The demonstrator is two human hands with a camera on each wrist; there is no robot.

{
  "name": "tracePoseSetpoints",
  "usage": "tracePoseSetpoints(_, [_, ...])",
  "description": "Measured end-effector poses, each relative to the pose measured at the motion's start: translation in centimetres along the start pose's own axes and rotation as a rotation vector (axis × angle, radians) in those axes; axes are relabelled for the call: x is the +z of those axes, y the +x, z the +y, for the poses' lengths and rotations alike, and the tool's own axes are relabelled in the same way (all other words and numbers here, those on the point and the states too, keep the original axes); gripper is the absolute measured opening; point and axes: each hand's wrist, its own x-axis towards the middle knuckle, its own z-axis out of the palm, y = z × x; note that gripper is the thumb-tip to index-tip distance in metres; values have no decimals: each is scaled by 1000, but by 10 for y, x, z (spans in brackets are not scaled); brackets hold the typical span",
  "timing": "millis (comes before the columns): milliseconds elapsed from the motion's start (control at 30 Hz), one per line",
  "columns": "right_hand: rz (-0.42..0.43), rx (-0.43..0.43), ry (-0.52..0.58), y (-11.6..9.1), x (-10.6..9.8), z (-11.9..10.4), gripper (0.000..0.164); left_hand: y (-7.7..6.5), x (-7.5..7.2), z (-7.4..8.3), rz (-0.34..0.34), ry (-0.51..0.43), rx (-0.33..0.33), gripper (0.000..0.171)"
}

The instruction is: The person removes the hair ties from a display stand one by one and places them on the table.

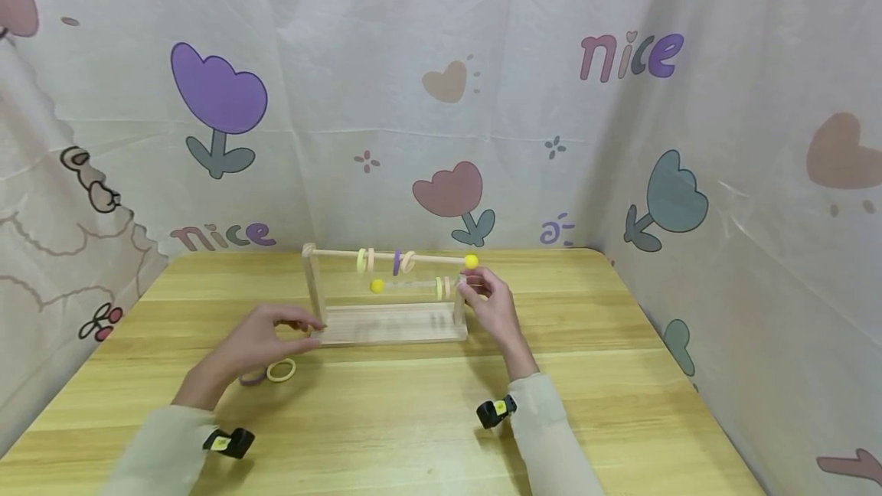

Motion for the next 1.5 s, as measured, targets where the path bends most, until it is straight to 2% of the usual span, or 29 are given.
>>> tracePoseSetpoints(133, [-1, 5, -2, 0, 0, -1, 29, 9, 10, 5, -16, -45, 14, 18])
tracePoseSetpoints(467, [-7, 11, 1, -1, 0, -2, 30, 28, 35, 17, -9, -92, 75, 17])
tracePoseSetpoints(800, [-2, 12, 4, 0, 1, -1, 28, 42, 56, 21, -27, -138, 150, 19])
tracePoseSetpoints(1067, [1, 17, 1, 1, 2, 0, 28, 51, 69, 28, -35, -146, 124, 23])
tracePoseSetpoints(1500, [-1, 18, 1, 0, 1, 2, 30, 64, 91, 32, 23, -210, 175, 22])
